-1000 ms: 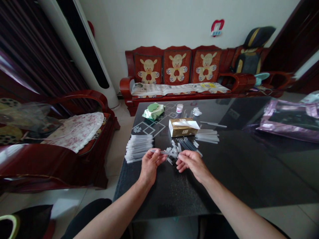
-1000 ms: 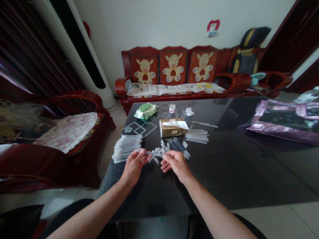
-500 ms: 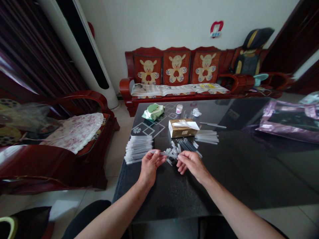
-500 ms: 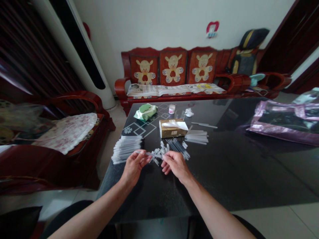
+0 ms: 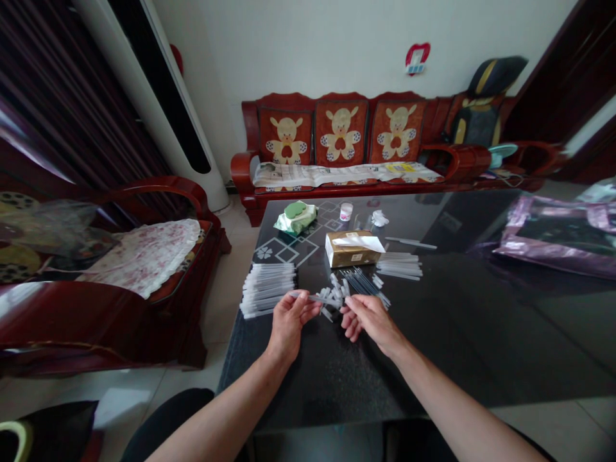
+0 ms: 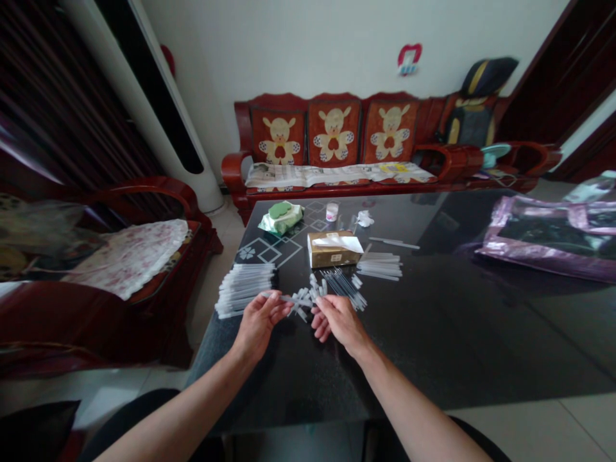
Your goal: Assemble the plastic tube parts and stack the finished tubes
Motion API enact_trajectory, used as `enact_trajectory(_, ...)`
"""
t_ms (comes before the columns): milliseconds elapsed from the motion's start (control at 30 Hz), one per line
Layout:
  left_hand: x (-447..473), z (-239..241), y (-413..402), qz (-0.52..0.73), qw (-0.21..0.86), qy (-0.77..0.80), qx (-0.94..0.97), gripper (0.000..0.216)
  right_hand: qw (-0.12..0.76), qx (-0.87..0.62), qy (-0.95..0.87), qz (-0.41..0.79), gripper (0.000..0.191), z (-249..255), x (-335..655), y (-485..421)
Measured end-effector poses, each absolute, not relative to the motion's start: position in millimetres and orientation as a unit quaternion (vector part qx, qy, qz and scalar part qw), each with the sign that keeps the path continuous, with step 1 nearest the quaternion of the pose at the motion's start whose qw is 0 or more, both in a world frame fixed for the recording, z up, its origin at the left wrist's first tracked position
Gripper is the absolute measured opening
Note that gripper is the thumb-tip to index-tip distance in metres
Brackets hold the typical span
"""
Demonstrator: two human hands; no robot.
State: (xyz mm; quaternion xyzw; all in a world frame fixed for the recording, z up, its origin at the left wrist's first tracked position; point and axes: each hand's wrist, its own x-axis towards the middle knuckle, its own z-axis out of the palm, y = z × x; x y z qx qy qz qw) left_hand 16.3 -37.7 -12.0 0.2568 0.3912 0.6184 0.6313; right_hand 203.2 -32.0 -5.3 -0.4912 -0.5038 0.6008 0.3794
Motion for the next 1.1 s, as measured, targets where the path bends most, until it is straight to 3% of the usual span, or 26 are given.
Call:
enact_trajectory(867, 15.2, -14.9, -37.4, 0.611, 0.626, 0.398, 0.277, 0.031, 0.372, -0.484, -0.531, 0.588, 0.033, -4.4, 204.1, -31.6)
enact_trajectory(1100, 14.8, -14.3, -36.8, 0.608, 0.628, 0.394, 0.284, 0.03, 0.355, -0.497, -0.514, 0.603, 0.042, -8.3, 204.3, -30.8)
